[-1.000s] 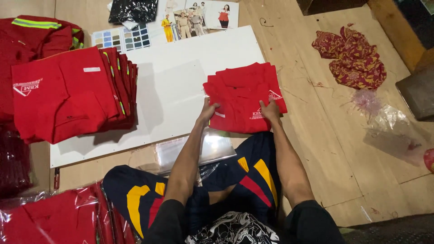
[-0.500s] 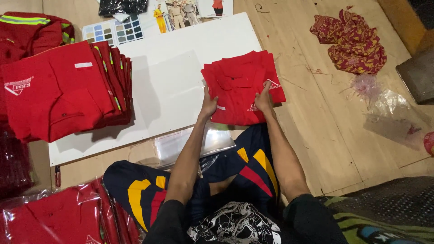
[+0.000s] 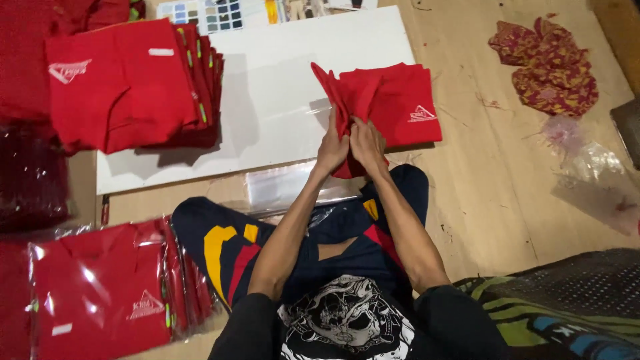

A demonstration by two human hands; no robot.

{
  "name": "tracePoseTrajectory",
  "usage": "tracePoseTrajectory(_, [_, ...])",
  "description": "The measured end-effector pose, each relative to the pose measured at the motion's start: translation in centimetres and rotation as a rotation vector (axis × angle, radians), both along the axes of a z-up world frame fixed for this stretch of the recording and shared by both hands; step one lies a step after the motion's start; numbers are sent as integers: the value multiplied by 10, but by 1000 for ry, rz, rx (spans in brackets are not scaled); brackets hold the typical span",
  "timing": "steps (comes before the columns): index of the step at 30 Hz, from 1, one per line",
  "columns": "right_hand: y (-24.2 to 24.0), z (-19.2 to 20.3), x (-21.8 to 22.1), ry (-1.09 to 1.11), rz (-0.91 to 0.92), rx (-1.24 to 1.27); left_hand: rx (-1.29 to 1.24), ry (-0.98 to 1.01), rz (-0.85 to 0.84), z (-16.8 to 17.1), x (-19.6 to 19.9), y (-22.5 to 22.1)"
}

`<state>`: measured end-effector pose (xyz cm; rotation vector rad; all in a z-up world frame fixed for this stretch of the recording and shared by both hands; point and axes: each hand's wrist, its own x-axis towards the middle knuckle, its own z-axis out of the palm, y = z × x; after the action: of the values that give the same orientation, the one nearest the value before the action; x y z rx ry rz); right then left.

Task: A person is sitting on the floor packing red shirts into clear plastic bags and stacking them.

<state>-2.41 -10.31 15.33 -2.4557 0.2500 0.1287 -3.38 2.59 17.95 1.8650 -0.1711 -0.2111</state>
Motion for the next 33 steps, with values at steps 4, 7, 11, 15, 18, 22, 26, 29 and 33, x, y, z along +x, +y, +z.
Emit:
tracePoseTrajectory(4, [30,35,-14,124,24,56,-63,103,-46,-4,0,33])
tracePoseTrajectory(7, [39,23,-14,163,91,68,-164,177,-56,-11,-1,53])
tracePoseTrajectory(11, [44,-15,-10,134,157,41,-532,520,73,-10,-9,73])
tracePoseTrajectory(15, [53,-1,-22,125,241,116,-592,489,3,-29,-10,86])
tracePoseTrajectory(18, [59,-7,-28,105,242,-22,-653,509,80,-52,-12,93])
tracePoseTrajectory(22, [74,3,-38,78,264,-90,-627,451,73,-69,-27,107])
tracePoseTrajectory(26, [81,12,-40,107,289,-159,227,16,69,-131,-32,133])
tracePoseTrajectory(29, [81,8,-38,116,336,-237,876,-163,-130,-138,-44,142])
tracePoseTrajectory(33, [74,-13,-33,149,391,-328,1133,-264,-218,-166,-43,140])
